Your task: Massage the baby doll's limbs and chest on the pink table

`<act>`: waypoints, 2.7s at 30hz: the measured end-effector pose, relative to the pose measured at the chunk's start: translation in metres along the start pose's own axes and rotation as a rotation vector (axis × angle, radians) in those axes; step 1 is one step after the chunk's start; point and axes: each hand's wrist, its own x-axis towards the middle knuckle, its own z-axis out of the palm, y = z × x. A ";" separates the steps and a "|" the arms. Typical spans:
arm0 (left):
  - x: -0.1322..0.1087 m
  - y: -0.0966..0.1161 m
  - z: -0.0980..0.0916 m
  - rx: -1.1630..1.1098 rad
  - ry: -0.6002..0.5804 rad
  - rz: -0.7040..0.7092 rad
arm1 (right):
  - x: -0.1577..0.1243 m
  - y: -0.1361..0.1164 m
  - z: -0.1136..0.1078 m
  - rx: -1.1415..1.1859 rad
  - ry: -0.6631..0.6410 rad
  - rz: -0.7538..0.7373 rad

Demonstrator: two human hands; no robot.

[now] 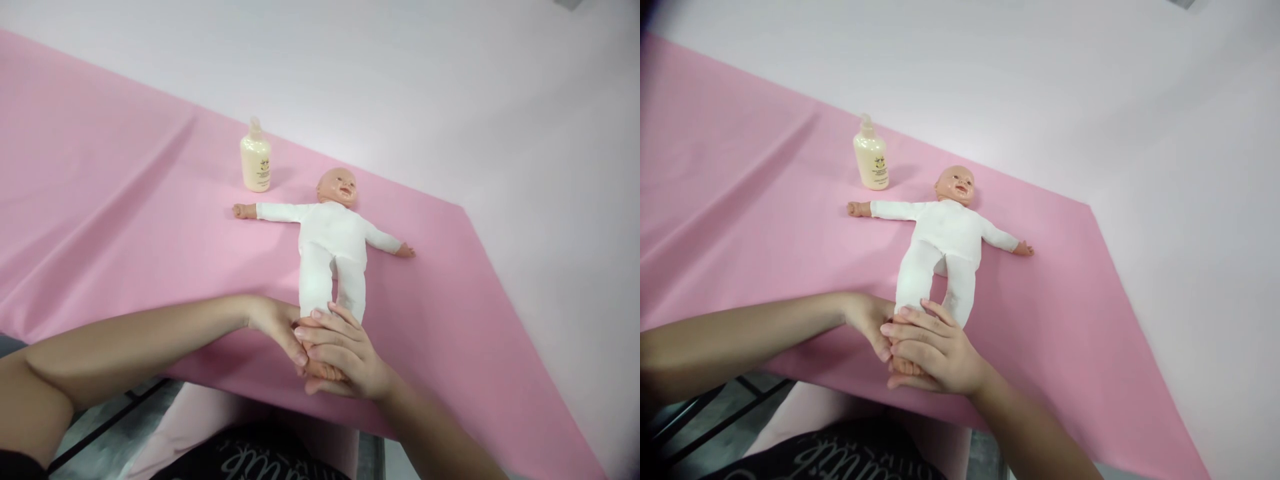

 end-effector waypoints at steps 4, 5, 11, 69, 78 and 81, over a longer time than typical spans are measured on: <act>0.002 0.001 0.002 -0.006 0.002 0.010 | -0.003 0.002 -0.003 0.043 -0.030 -0.014; 0.002 0.000 0.002 -0.005 0.001 0.007 | -0.004 0.003 -0.003 0.048 -0.036 -0.014; 0.000 -0.010 -0.002 -0.006 -0.009 0.031 | -0.005 0.003 -0.002 -0.009 -0.061 0.016; -0.003 -0.010 -0.003 0.068 0.017 0.018 | -0.001 0.006 -0.004 0.070 -0.081 -0.007; -0.001 -0.004 -0.001 0.153 0.037 0.013 | -0.004 0.003 0.003 0.061 -0.044 -0.006; -0.001 -0.008 -0.002 0.153 0.024 -0.009 | -0.005 0.004 0.003 0.070 -0.052 -0.032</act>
